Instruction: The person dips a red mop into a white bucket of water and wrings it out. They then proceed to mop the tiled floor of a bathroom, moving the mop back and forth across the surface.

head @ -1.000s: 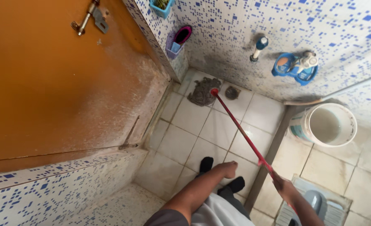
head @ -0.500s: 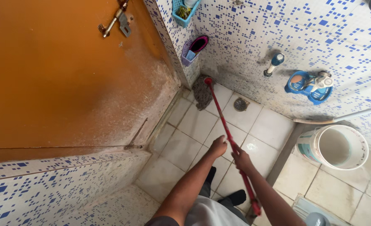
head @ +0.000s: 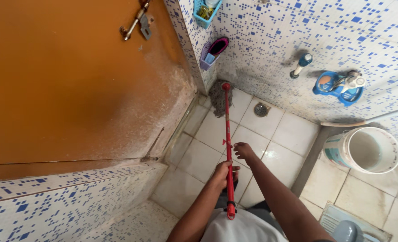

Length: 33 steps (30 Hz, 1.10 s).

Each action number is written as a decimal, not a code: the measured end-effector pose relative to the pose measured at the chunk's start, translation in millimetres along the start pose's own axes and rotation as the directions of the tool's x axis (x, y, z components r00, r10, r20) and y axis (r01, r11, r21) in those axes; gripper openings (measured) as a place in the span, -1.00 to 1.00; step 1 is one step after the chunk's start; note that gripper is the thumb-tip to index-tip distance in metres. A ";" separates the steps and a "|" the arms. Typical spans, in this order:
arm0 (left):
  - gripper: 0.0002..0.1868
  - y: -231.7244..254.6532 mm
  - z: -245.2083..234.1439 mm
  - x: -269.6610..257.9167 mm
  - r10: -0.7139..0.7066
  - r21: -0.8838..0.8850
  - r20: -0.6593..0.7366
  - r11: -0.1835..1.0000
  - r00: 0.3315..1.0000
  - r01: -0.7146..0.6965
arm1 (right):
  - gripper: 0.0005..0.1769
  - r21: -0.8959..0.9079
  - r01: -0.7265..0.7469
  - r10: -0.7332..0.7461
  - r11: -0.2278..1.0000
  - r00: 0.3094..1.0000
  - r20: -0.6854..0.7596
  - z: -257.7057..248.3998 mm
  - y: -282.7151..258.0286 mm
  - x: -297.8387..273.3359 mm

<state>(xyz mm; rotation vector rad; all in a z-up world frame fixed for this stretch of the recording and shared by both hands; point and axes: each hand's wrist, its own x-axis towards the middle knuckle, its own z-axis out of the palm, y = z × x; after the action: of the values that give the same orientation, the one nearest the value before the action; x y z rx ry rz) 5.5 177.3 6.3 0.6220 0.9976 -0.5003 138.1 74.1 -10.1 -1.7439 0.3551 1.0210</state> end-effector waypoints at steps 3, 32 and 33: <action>-0.73 -4.4 -19.0 0.8 0.042 0.021 0.007 0.999 0.999 -0.042 | -0.57 -0.326 0.077 -0.180 0.942 0.937 -0.298 22.6 -6.1 4.5; -0.70 4.1 43.2 -42.3 0.059 0.211 -0.169 0.977 0.984 -0.022 | -0.54 0.555 -0.318 0.171 0.769 0.938 0.300 25.4 -11.1 43.2; -0.70 4.0 44.3 -43.5 0.062 0.215 -0.165 0.976 0.984 -0.025 | -0.56 0.552 -0.328 0.187 0.767 0.937 0.296 24.0 -13.7 46.8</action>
<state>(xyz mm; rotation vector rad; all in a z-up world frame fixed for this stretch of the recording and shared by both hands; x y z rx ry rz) 15.3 154.5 63.3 0.8885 1.0979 -0.5251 163.7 111.5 -40.1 -1.0104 0.7060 1.1366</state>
